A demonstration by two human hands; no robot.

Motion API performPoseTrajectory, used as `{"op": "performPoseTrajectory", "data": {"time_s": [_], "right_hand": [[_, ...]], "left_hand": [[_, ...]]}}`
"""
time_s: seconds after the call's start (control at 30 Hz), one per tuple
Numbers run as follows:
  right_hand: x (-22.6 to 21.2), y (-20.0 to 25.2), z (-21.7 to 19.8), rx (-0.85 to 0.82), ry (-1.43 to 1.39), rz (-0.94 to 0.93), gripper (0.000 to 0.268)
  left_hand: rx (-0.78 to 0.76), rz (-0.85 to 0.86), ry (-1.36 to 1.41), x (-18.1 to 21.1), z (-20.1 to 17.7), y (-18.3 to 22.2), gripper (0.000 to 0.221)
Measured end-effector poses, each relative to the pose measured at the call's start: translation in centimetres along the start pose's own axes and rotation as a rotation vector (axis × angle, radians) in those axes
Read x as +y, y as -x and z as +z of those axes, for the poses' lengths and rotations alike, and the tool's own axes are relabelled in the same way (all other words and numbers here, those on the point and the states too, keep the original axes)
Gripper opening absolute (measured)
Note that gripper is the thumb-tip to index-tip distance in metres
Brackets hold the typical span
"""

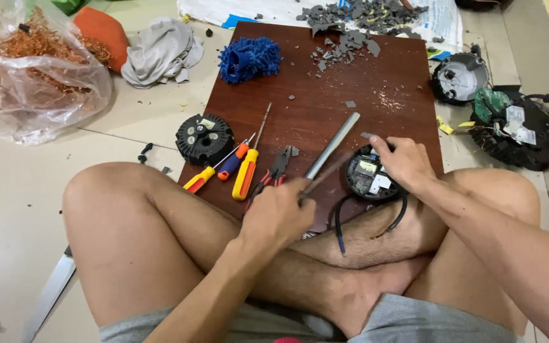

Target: Disassembling an electronic motor or component using various hand tools like screwdrivers and pliers while sitting on the floor.

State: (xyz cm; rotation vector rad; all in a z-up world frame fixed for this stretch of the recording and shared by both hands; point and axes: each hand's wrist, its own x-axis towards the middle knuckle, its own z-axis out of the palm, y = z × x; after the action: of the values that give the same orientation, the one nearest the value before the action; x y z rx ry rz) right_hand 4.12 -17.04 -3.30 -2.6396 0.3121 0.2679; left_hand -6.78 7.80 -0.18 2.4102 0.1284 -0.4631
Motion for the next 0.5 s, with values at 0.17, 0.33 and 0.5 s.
{"op": "performPoseTrajectory", "data": {"time_s": [0.17, 0.33, 0.5], "right_hand": [[0.8, -0.4, 0.5, 0.051, 0.010, -0.122, 0.063], [0.4, 0.6, 0.1, 0.044, 0.009, -0.135, 0.060], [1.3, -0.9, 0.7, 0.005, 0.054, -0.128, 0.064]], "left_hand": [[-0.129, -0.006, -0.109, 1.7, 0.1, 1.4, 0.045], [-0.103, 0.006, -0.083, 1.2, 1.8, 0.9, 0.037], [-0.173, 0.050, -0.113, 2.5, -0.5, 1.7, 0.036]]}}
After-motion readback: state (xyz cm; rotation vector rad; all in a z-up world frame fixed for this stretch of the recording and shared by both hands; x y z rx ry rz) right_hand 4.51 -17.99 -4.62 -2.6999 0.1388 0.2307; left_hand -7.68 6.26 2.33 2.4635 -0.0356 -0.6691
